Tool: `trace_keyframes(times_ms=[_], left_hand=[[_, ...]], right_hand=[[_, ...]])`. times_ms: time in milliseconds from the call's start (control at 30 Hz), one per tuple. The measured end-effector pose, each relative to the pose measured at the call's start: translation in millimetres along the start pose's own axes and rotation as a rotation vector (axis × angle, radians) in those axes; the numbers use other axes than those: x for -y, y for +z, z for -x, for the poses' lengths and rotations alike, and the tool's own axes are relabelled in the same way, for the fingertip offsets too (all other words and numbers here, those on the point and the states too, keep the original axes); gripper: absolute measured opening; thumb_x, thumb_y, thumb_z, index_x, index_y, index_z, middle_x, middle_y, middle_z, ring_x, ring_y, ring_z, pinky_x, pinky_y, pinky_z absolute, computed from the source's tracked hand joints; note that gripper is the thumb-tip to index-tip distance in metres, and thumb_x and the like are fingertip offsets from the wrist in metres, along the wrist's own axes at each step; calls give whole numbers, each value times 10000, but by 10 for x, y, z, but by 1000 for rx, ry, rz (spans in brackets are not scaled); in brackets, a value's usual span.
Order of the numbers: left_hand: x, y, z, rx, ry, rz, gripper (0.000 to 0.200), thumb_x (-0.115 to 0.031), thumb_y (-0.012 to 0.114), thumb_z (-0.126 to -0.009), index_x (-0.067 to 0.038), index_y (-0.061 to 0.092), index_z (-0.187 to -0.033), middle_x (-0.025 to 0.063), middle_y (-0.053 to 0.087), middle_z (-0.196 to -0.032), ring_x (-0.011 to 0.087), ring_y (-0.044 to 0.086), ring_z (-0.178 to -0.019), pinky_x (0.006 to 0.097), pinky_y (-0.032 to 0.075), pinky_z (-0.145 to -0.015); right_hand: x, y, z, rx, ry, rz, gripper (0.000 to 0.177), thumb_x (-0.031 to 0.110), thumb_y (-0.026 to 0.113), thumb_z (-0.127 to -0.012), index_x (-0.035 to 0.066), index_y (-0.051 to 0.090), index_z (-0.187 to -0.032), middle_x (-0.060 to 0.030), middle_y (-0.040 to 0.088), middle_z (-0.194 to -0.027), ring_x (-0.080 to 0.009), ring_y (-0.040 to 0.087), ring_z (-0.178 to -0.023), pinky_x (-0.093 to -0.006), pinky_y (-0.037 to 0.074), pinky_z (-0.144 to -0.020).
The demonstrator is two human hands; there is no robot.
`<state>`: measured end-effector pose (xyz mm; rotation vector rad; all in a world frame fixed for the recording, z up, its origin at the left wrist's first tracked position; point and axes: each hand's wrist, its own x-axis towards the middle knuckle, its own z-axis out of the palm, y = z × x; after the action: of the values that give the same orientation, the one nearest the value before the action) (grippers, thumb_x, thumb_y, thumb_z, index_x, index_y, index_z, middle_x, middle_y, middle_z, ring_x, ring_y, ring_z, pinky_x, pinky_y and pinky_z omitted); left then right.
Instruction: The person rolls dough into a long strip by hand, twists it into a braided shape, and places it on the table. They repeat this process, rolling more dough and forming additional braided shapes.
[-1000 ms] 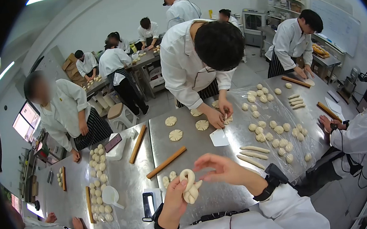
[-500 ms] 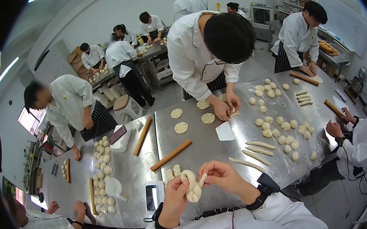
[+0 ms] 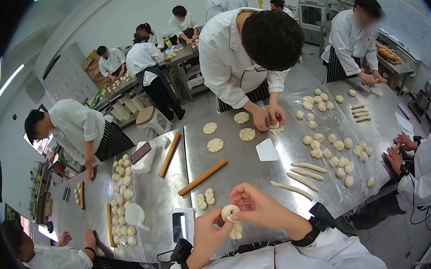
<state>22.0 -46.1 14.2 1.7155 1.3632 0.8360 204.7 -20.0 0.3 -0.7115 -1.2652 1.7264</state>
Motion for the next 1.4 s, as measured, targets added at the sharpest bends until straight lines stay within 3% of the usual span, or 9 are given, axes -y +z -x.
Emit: trace_keyframes(times_ms=[267, 467, 600, 667, 867, 967, 1167, 1267, 1400], left_hand=[[221, 207, 20, -200, 155, 398, 123, -54, 663, -835, 33, 661, -921, 76, 573, -932, 136, 624, -769, 242, 512, -650], [382, 316, -43, -53, 202, 428, 123, -75, 644, -871, 3, 623, -964, 64, 602, -896, 108, 604, -791, 235, 488, -697], [259, 250, -26, 140, -117, 774, 130, -101, 556, -951, 6, 572, -1023, 59, 627, -948, 100, 594, -859, 240, 489, -719], [232, 246, -47, 107, -90, 780, 134, -115, 554, -964, 2, 570, -1029, 46, 628, -911, 86, 596, -824, 226, 481, -691], [246, 294, -84, 48, -129, 860, 127, -113, 565, -960, -6, 568, -1029, 42, 614, -932, 78, 589, -819, 214, 474, -699], [345, 340, -110, 72, -32, 758, 149, -110, 576, -953, -12, 560, -1064, 41, 600, -976, 85, 582, -853, 227, 476, -731], [415, 303, -108, 192, -8, 719, 255, -90, 599, -935, -19, 516, -1166, 45, 588, -1054, 115, 572, -970, 260, 492, -780], [298, 256, -99, 158, -60, 752, 272, -80, 600, -932, -11, 508, -1178, 65, 586, -1094, 132, 571, -1001, 273, 506, -796], [323, 213, -100, 129, -109, 788, 277, -77, 593, -935, 1, 505, -1186, 86, 586, -1126, 146, 577, -1018, 283, 519, -808]], right_hand=[[-150, -25, 27, -28, 49, -189, 301, 22, 667, -855, 57, 474, -1082, -16, 553, -966, -89, 565, -885, -241, 493, -737], [-148, 258, 62, -473, -64, 426, 227, 24, 594, -850, 61, 467, -1035, -14, 528, -921, -77, 545, -835, -244, 487, -666], [-70, 86, 83, -216, 100, -19, 260, 33, 609, -876, 48, 483, -1103, -41, 552, -997, -100, 562, -888, -250, 493, -728], [-62, 31, 91, -116, 124, -210, 311, 36, 624, -884, 39, 486, -1162, -54, 564, -1052, -111, 566, -930, -251, 490, -771], [-127, 37, 119, -138, -74, -17, 426, 39, 651, -880, 31, 457, -1259, -62, 556, -1150, -111, 545, -995, -259, 468, -841], [-139, 23, 121, -181, -31, 56, 445, 12, 674, -853, 41, 462, -1243, -62, 561, -1105, -140, 568, -1024, -288, 473, -880], [-218, 59, 108, -296, -129, 30, 431, 60, 686, -859, 35, 465, -1229, -40, 559, -1014, -83, 542, -875, -228, 453, -725], [-252, 50, 118, -357, -132, 309, 385, 89, 710, -847, 27, 510, -1170, -39, 581, -953, -85, 547, -844, -234, 466, -704], [-266, -11, 104, -255, -189, 361, 310, 116, 740, -819, 21, 561, -1054, -42, 601, -903, -97, 554, -767, -240, 469, -656]])
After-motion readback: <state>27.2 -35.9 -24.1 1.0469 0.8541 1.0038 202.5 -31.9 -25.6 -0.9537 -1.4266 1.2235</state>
